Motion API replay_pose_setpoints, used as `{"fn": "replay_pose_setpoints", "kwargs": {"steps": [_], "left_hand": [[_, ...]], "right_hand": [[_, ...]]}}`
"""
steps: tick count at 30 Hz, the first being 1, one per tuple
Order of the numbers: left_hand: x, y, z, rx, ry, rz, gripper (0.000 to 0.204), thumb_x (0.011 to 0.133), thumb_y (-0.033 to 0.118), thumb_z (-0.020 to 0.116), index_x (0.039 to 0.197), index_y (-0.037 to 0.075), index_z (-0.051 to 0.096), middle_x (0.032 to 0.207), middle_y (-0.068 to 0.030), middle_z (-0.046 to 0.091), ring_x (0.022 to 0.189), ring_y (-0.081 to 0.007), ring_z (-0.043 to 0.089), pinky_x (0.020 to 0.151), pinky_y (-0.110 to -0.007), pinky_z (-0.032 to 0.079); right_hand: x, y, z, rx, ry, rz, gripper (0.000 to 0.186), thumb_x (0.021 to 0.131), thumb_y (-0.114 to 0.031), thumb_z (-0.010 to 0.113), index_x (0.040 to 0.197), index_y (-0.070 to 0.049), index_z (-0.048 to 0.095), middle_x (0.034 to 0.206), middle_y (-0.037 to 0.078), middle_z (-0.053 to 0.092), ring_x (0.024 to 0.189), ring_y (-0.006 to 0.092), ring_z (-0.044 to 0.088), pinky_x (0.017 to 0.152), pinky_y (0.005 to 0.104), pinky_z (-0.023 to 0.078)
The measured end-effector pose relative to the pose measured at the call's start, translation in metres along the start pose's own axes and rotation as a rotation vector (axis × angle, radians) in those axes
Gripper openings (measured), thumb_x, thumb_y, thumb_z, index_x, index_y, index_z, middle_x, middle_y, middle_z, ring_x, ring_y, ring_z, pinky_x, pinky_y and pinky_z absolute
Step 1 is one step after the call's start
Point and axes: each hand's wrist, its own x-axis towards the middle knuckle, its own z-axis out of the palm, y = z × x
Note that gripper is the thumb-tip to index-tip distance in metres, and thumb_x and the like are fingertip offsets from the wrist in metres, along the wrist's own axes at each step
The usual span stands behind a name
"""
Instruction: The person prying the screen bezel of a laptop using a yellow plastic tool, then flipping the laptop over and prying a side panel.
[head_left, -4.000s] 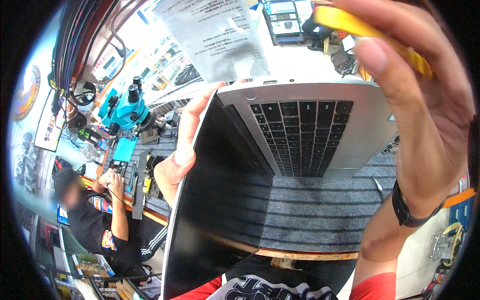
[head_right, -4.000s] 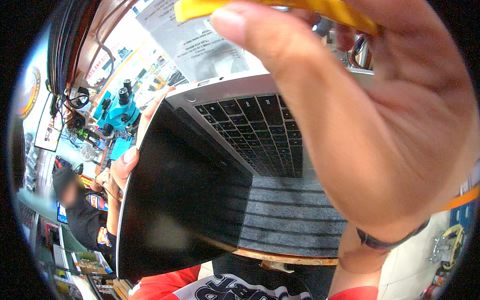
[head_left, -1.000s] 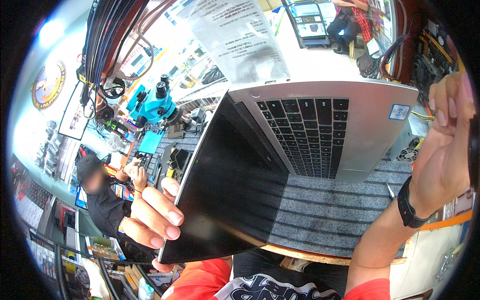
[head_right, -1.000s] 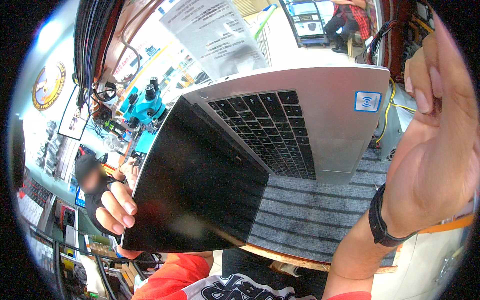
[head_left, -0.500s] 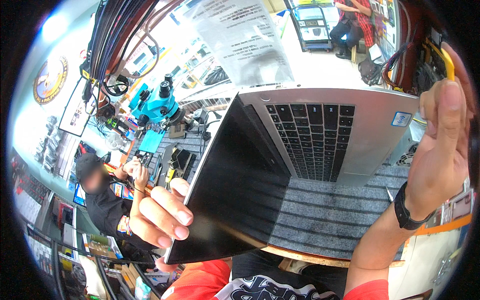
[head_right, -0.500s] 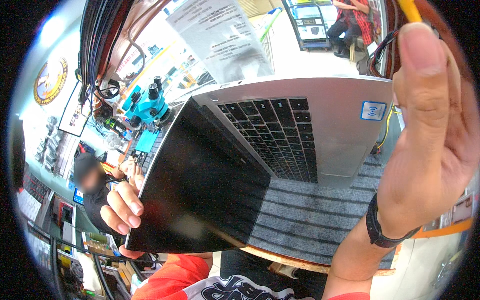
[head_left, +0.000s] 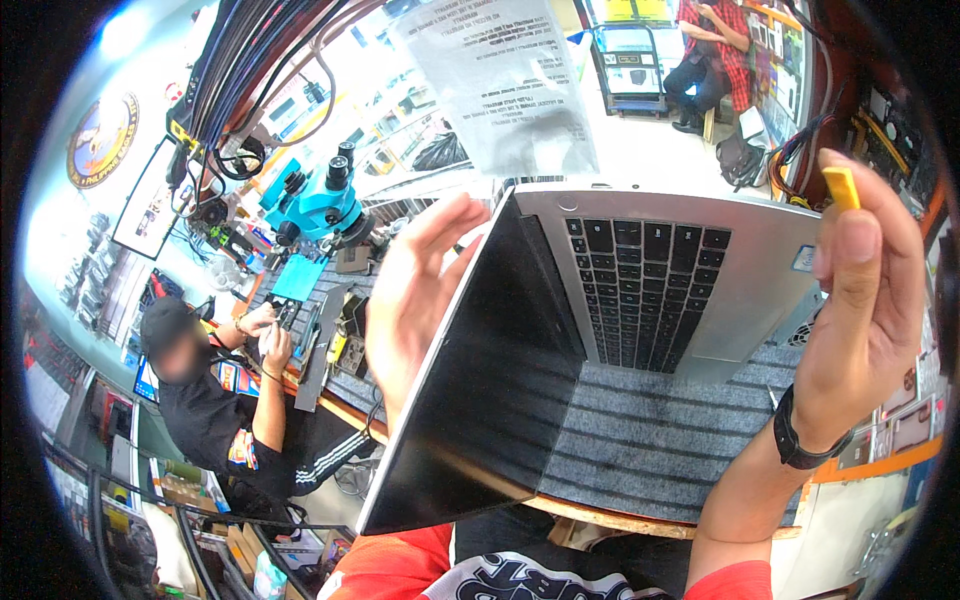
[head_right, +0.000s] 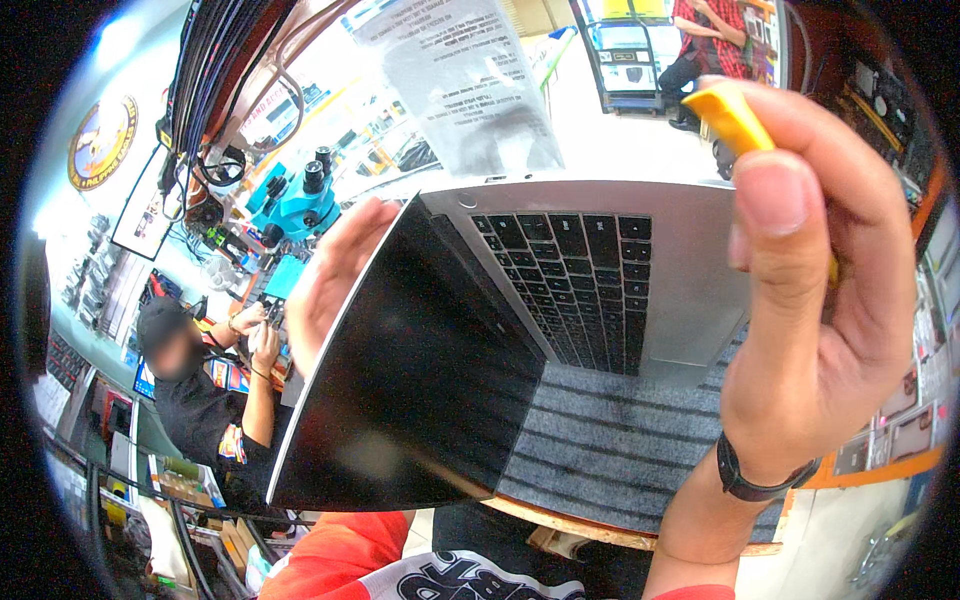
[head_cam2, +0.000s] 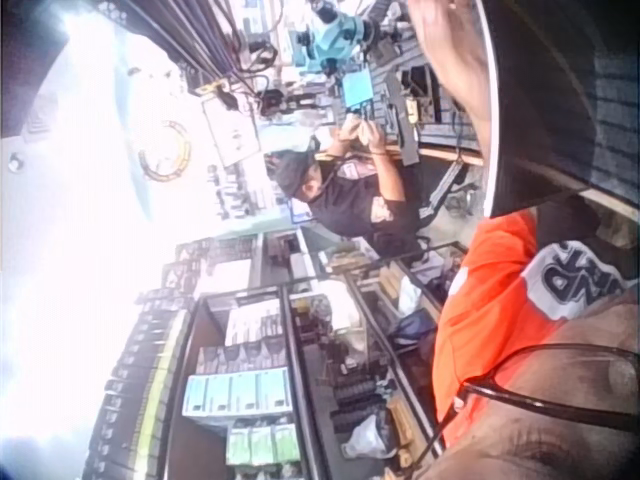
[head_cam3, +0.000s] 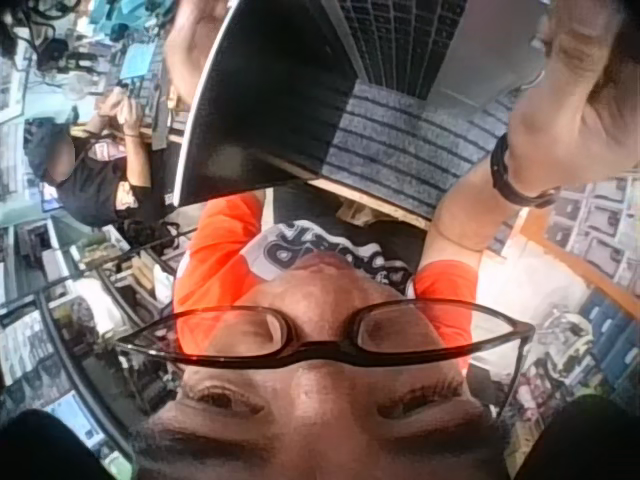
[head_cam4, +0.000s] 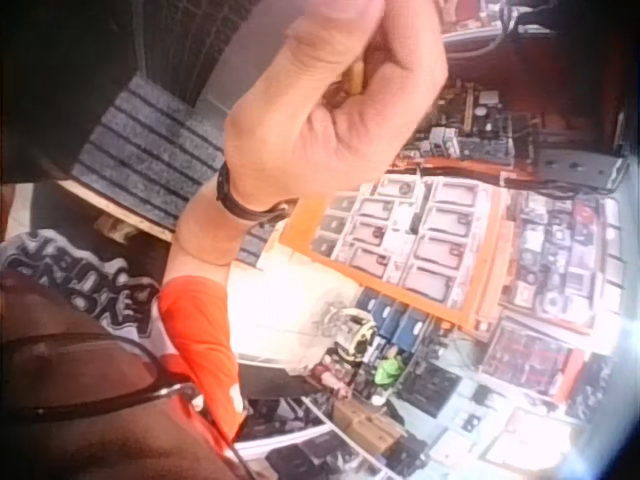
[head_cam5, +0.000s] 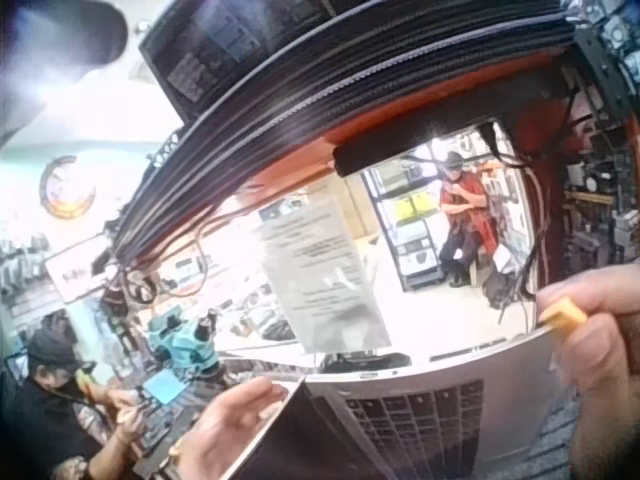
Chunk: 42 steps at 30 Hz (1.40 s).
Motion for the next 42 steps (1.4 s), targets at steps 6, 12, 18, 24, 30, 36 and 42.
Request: {"fn": "replay_pose_setpoints", "kwargs": {"steps": [6, 12, 18, 24, 30, 36, 42], "left_hand": [[0.006, 0.001, 0.033, -0.177, -0.018, -0.292, 0.067, 0.104, 0.039, 0.049, 0.151, -0.008, 0.047, 0.141, -0.0223, 0.062, 0.129, -0.0307, 0.062, 0.116, -0.042, 0.043], [0.012, 0.002, 0.020, -0.352, -0.179, -0.399, 0.069, 0.103, 0.038, 0.058, 0.154, -0.005, 0.042, 0.147, -0.0185, 0.057, 0.134, -0.0238, 0.056, 0.116, -0.037, 0.040], [0.005, -0.007, 0.016, -0.433, -0.330, -0.235, 0.074, 0.102, 0.039, 0.052, 0.158, -0.006, 0.033, 0.154, -0.0194, 0.048, 0.143, -0.0238, 0.049, 0.121, -0.037, 0.034], [0.012, -0.014, 0.007, -0.349, -0.455, -0.272, 0.092, 0.099, 0.043, 0.053, 0.166, -0.006, 0.013, 0.166, -0.0206, 0.030, 0.155, -0.0262, 0.030, 0.127, -0.040, 0.022], [0.011, -0.021, 0.004, -0.354, -0.479, -0.276, 0.096, 0.099, 0.046, 0.051, 0.166, -0.007, 0.008, 0.167, -0.0218, 0.027, 0.157, -0.0269, 0.025, 0.128, -0.039, 0.018], [0.016, -0.023, 0.004, -0.336, -0.515, -0.262, 0.095, 0.101, 0.049, 0.048, 0.166, -0.008, 0.007, 0.167, -0.0229, 0.027, 0.156, -0.0271, 0.027, 0.127, -0.039, 0.019], [0.012, -0.023, 0.005, -0.374, -0.506, -0.247, 0.093, 0.102, 0.045, 0.045, 0.165, -0.010, 0.005, 0.168, -0.0240, 0.025, 0.158, -0.0274, 0.024, 0.128, -0.039, 0.018]], "right_hand": [[0.007, -0.015, 0.021, 0.106, -0.172, -0.152, 0.024, 0.104, -0.015, 0.067, 0.120, 0.002, 0.070, 0.108, 0.011, 0.071, 0.086, 0.0126, 0.061, 0.080, 0.0240, 0.047], [0.028, -0.023, 0.049, -0.096, -0.446, -0.335, 0.021, 0.088, -0.001, 0.075, 0.110, 0.000, 0.077, 0.096, 0.012, 0.074, 0.087, 0.0249, 0.068, 0.081, 0.0329, 0.050], [0.054, -0.021, 0.082, -0.059, -0.600, -0.457, 0.025, 0.086, 0.001, 0.074, 0.111, -0.003, 0.076, 0.091, 0.011, 0.068, 0.083, 0.0293, 0.066, 0.075, 0.0360, 0.051], [0.063, -0.020, 0.094, -0.022, -0.685, -0.447, 0.024, 0.086, 0.001, 0.075, 0.109, -0.004, 0.077, 0.088, 0.011, 0.066, 0.081, 0.0279, 0.064, 0.073, 0.0356, 0.052], [0.067, -0.023, 0.100, -0.015, -0.733, -0.447, 0.023, 0.085, 0.002, 0.076, 0.108, -0.004, 0.078, 0.087, 0.010, 0.066, 0.081, 0.0267, 0.064, 0.072, 0.0347, 0.051], [0.068, -0.022, 0.101, 0.000, -0.760, -0.426, 0.023, 0.085, 0.003, 0.075, 0.108, -0.004, 0.078, 0.088, 0.010, 0.068, 0.080, 0.0267, 0.064, 0.073, 0.0351, 0.051], [0.072, -0.021, 0.103, -0.011, -0.800, -0.451, 0.024, 0.085, 0.005, 0.074, 0.108, -0.003, 0.076, 0.088, 0.011, 0.067, 0.082, 0.0272, 0.065, 0.075, 0.0354, 0.052]]}}
